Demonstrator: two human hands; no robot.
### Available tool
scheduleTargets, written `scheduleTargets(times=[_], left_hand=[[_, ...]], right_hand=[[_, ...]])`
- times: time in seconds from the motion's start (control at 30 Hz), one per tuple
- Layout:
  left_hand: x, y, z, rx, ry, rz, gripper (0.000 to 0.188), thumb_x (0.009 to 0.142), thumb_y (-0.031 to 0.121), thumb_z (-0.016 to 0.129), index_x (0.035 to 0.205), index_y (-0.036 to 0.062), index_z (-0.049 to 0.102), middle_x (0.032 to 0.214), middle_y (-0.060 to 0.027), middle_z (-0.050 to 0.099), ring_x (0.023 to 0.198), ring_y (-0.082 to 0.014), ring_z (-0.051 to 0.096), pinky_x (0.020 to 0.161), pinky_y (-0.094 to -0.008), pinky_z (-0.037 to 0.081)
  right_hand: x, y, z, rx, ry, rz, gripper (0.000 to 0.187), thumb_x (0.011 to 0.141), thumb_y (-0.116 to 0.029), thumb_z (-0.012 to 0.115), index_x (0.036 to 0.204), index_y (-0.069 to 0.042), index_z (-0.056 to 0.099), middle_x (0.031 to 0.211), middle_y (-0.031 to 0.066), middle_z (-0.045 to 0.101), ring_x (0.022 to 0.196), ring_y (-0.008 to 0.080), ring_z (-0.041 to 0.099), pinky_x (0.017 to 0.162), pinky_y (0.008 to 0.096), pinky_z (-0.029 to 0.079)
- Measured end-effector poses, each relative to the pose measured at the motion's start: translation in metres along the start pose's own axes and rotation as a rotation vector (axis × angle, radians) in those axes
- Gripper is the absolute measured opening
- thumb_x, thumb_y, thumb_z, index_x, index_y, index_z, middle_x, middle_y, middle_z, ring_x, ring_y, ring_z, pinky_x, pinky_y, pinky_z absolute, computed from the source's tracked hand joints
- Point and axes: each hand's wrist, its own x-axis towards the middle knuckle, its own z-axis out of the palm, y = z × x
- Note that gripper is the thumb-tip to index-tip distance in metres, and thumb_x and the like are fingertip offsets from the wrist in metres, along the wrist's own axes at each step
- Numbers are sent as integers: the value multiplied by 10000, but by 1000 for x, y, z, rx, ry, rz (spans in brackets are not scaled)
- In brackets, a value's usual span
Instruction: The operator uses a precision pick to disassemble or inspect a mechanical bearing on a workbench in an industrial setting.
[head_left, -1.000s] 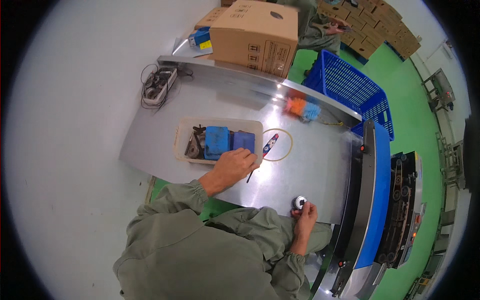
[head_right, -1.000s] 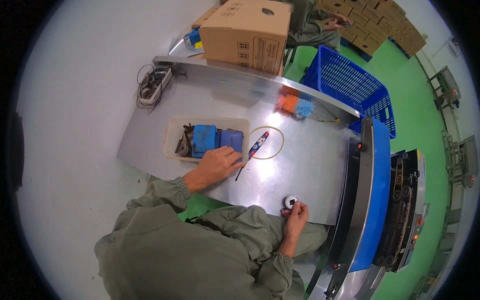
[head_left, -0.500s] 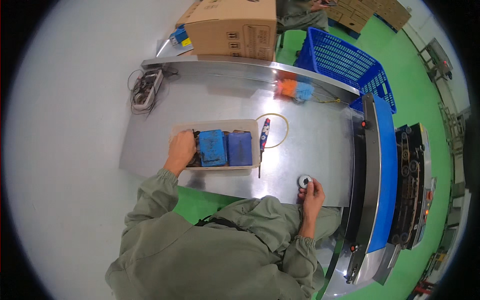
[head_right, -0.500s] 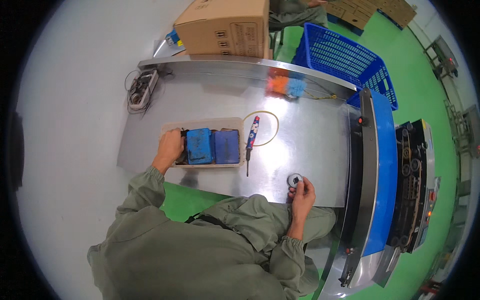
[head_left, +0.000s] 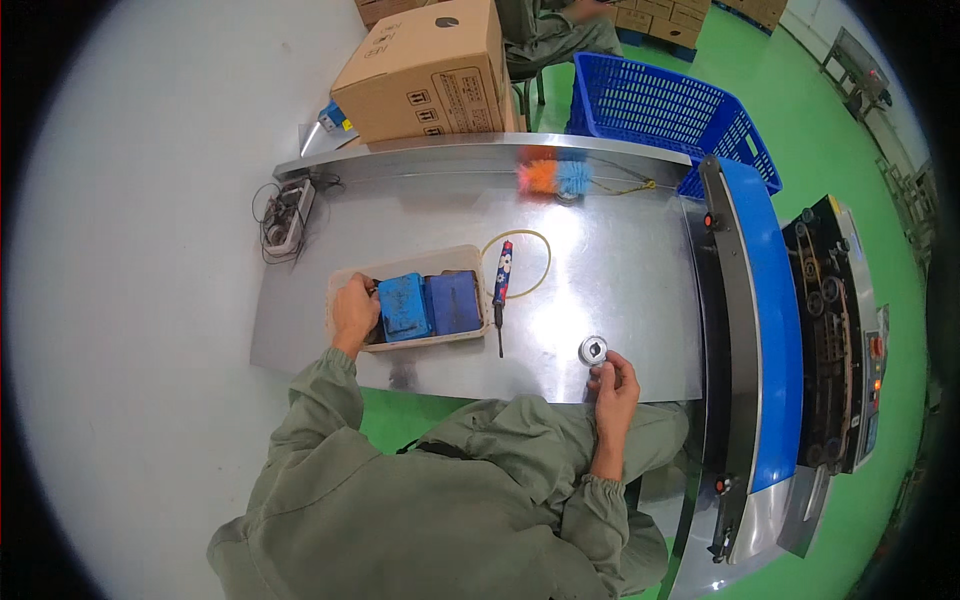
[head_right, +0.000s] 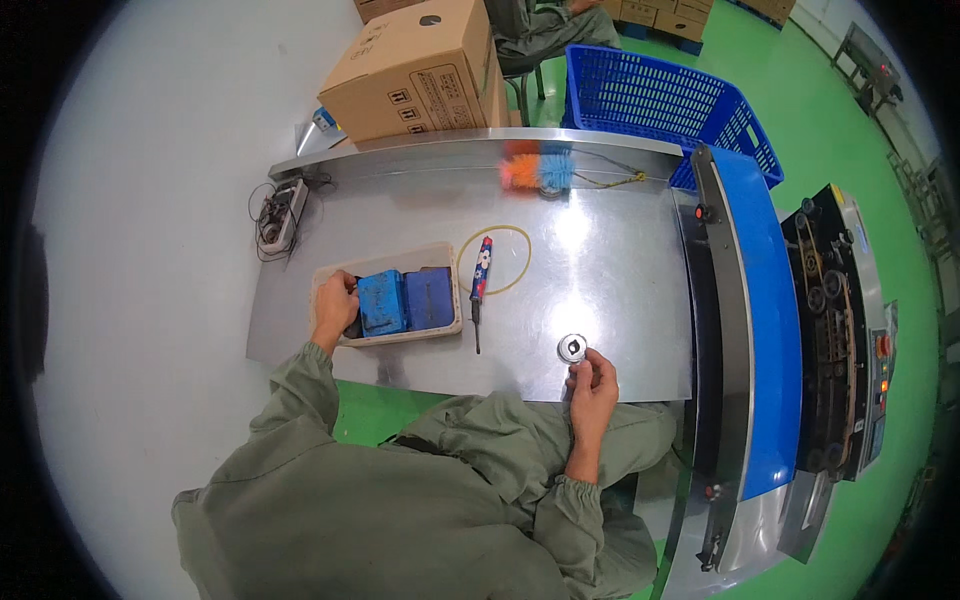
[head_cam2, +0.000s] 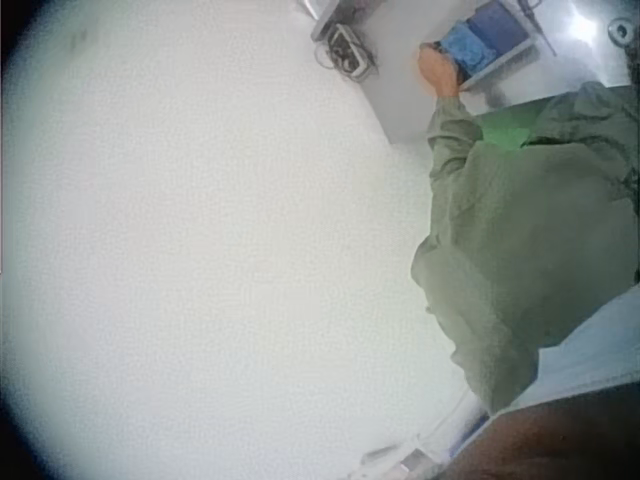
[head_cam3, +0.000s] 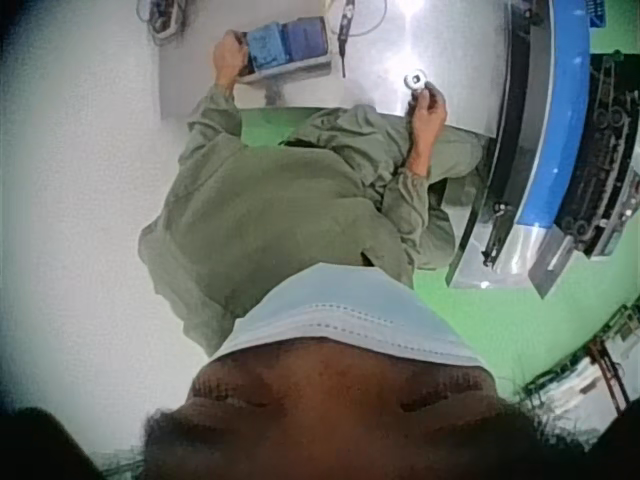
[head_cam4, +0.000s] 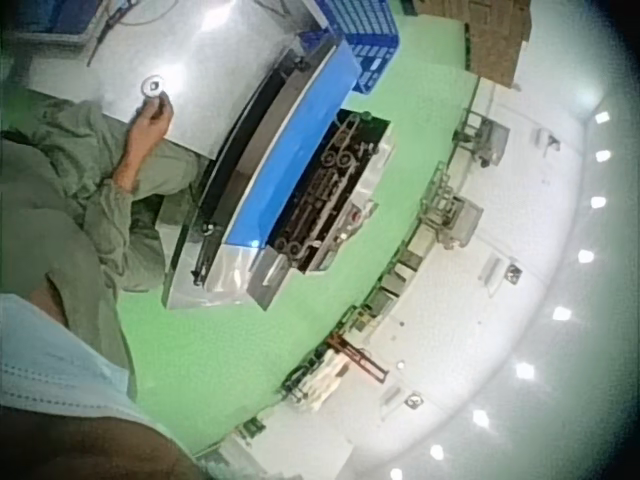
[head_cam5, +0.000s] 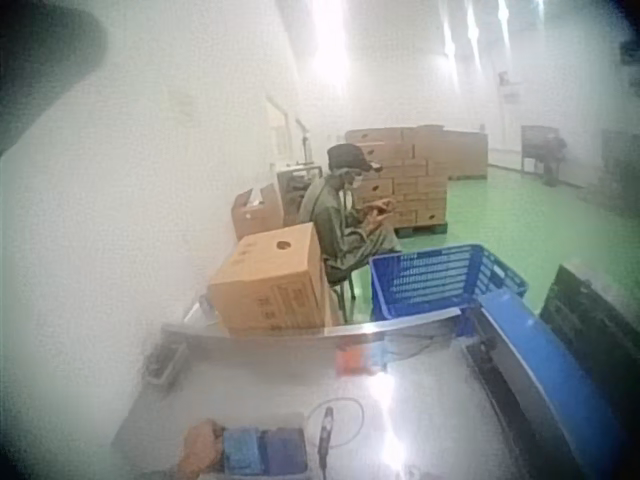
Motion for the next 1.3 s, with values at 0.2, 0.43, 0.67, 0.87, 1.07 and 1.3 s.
scheduleTargets(times=[0.2, 0.43, 0.67, 0.87, 1.07, 1.3], left_hand=[[8, 12, 1, -449, -82, -316, 140, 789, 21, 588, 868, -7, 700, 699, -100, 662, 602, -206, 624, 565, -347, 492], [12, -5, 0, -394, 38, -291, 79, 790, 91, 655, 770, 20, 627, 693, -69, 627, 630, -170, 590, 565, -333, 458], [0, 24, -45, -13, 188, 245, 171, 816, 114, 693, 804, 31, 544, 725, -82, 590, 659, -177, 598, 622, -325, 483], [-65, 163, -65, -574, -453, 478, 182, 875, 78, 660, 958, 33, 504, 845, -75, 611, 790, -178, 657, 685, -286, 512], [-131, 234, 16, -747, -987, 697, 210, 872, 84, 682, 957, 26, 499, 856, -72, 662, 793, -179, 665, 721, -288, 528], [-109, 236, 88, -384, -540, 902, 622, 674, 241, 817, 1192, 10, 563, 1235, -144, 547, 1175, -342, 470, 988, -445, 399]], right_hand=[[-6, -3, -7, 29, 8, 20, 227, 965, -122, 555, 1141, 11, 606, 875, 78, 659, 753, 104, 618, 648, 239, 522], [-2, 11, 0, 67, -23, -5, 247, 968, -132, 546, 1152, 20, 610, 975, 89, 665, 846, 142, 654, 690, 258, 536], [-3, 3, -9, 36, -87, -73, 303, 963, -112, 548, 1225, 36, 585, 1069, 93, 664, 926, 140, 633, 764, 266, 508], [-21, -32, -2, 161, -98, -112, 309, 917, -55, 618, 1219, 10, 610, 1010, 90, 672, 899, 116, 610, 725, 230, 498], [-53, -71, -12, 134, -295, 51, 370, 908, -42, 641, 1267, 12, 570, 965, 70, 644, 734, 76, 584, 629, 215, 486], [-40, -31, -27, 304, 79, 166, 395, 956, -107, 565, 1323, 10, 476, 921, 88, 611, 657, 127, 629, 503, 216, 487]])
